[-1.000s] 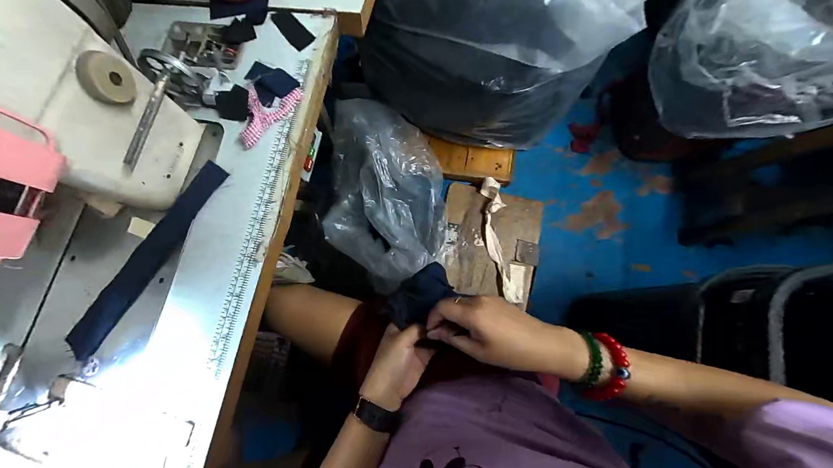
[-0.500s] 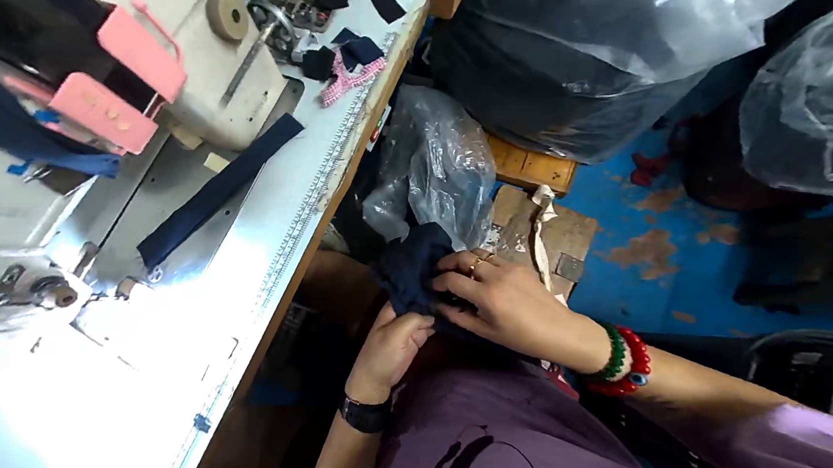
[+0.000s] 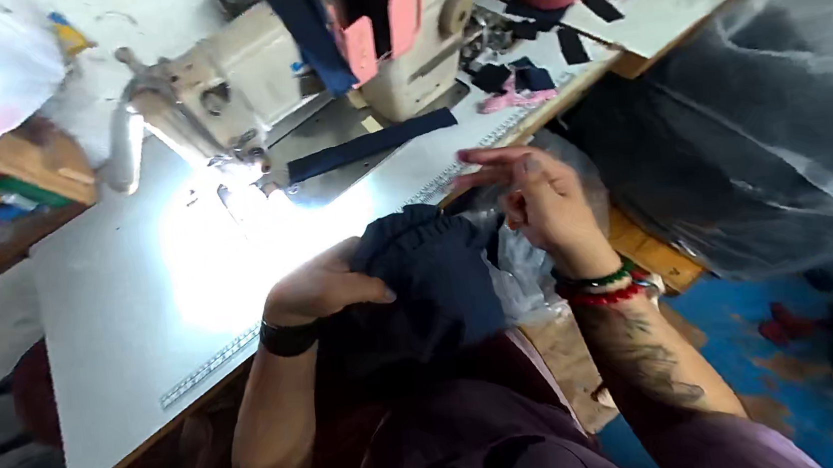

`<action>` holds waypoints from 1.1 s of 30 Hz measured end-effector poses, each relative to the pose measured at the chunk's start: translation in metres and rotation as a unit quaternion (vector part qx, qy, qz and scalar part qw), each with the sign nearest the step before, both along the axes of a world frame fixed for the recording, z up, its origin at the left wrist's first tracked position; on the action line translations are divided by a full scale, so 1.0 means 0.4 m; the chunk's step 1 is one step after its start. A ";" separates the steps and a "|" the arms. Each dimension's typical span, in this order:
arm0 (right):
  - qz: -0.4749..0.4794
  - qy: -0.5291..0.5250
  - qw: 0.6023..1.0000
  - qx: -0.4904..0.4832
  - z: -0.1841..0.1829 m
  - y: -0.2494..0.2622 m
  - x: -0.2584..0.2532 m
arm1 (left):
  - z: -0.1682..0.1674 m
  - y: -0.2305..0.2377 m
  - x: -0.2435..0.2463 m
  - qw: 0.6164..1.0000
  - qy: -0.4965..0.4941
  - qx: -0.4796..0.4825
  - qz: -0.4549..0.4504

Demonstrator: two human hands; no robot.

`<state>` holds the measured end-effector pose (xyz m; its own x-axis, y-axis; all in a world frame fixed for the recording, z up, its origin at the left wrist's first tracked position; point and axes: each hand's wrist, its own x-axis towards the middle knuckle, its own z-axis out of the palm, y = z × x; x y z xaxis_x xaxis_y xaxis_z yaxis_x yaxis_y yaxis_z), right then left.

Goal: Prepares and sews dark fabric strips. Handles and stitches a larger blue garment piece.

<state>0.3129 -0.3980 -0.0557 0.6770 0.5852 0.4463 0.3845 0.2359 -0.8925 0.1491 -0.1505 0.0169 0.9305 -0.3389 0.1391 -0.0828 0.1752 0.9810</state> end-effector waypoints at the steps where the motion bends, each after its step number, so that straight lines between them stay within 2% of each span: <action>1: 0.077 0.040 0.996 0.008 0.010 0.047 -0.001 | 0.039 0.020 0.007 0.997 -0.028 0.065 -0.003; 3: 0.214 0.090 0.973 0.013 0.027 0.128 -0.024 | 0.097 0.062 0.023 0.969 -0.088 0.229 -0.002; 5: 0.277 0.165 0.946 0.020 0.049 0.186 -0.061 | 0.132 0.095 0.019 0.923 -0.134 0.358 0.052; 6: 0.277 0.203 0.939 0.021 0.071 0.208 -0.078 | 0.142 0.104 0.001 0.888 -0.144 0.421 0.118; 8: 0.222 0.255 0.941 0.011 0.118 0.237 -0.102 | 0.150 0.086 -0.052 0.791 -0.104 0.524 0.297; 9: 0.190 0.268 0.945 -0.003 0.137 0.249 -0.109 | 0.137 0.069 -0.065 0.748 -0.094 0.539 0.376; 10: 0.166 0.284 0.944 -0.013 0.151 0.262 -0.113 | 0.115 0.052 -0.073 0.720 -0.114 0.522 0.443; 11: 0.154 0.307 0.939 -0.020 0.160 0.274 -0.116 | 0.089 0.027 -0.080 0.716 -0.141 0.478 0.488; 13: 0.163 0.349 0.923 -0.016 0.174 0.292 -0.125 | 0.035 -0.036 -0.103 0.781 -0.129 0.378 0.481; 14: 0.169 0.361 0.917 -0.012 0.181 0.297 -0.133 | 0.007 -0.065 -0.109 0.800 -0.117 0.361 0.465; 15: 0.172 0.359 0.917 -0.007 0.187 0.299 -0.142 | -0.019 -0.089 -0.110 0.801 -0.121 0.362 0.462; 18: 0.174 0.316 0.933 -0.007 0.197 0.296 -0.154 | -0.068 -0.128 -0.092 0.755 -0.161 0.385 0.506; 20: 0.180 0.272 0.945 -0.017 0.200 0.285 -0.160 | -0.080 -0.135 -0.082 0.740 -0.188 0.364 0.533; 24: 0.183 0.165 0.969 -0.020 0.210 0.272 -0.175 | -0.064 -0.127 -0.091 0.786 -0.232 0.246 0.518; 27: 0.196 0.044 0.980 -0.012 0.222 0.274 -0.182 | -0.032 -0.121 -0.112 0.790 -0.249 0.190 0.526; 31: 0.151 -0.071 0.986 -0.017 0.278 0.245 -0.166 | 0.046 -0.052 -0.186 0.821 -0.171 0.124 0.531; 33: 0.111 -0.115 0.987 -0.017 0.318 0.207 -0.133 | 0.087 0.018 -0.239 0.822 -0.142 0.108 0.541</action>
<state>0.2599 -0.3152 0.0716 0.4138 0.7249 0.5508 0.5205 0.3080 -0.7964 0.0536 -0.1434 0.0516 0.6435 0.6211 0.4472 -0.3062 -0.3266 0.8942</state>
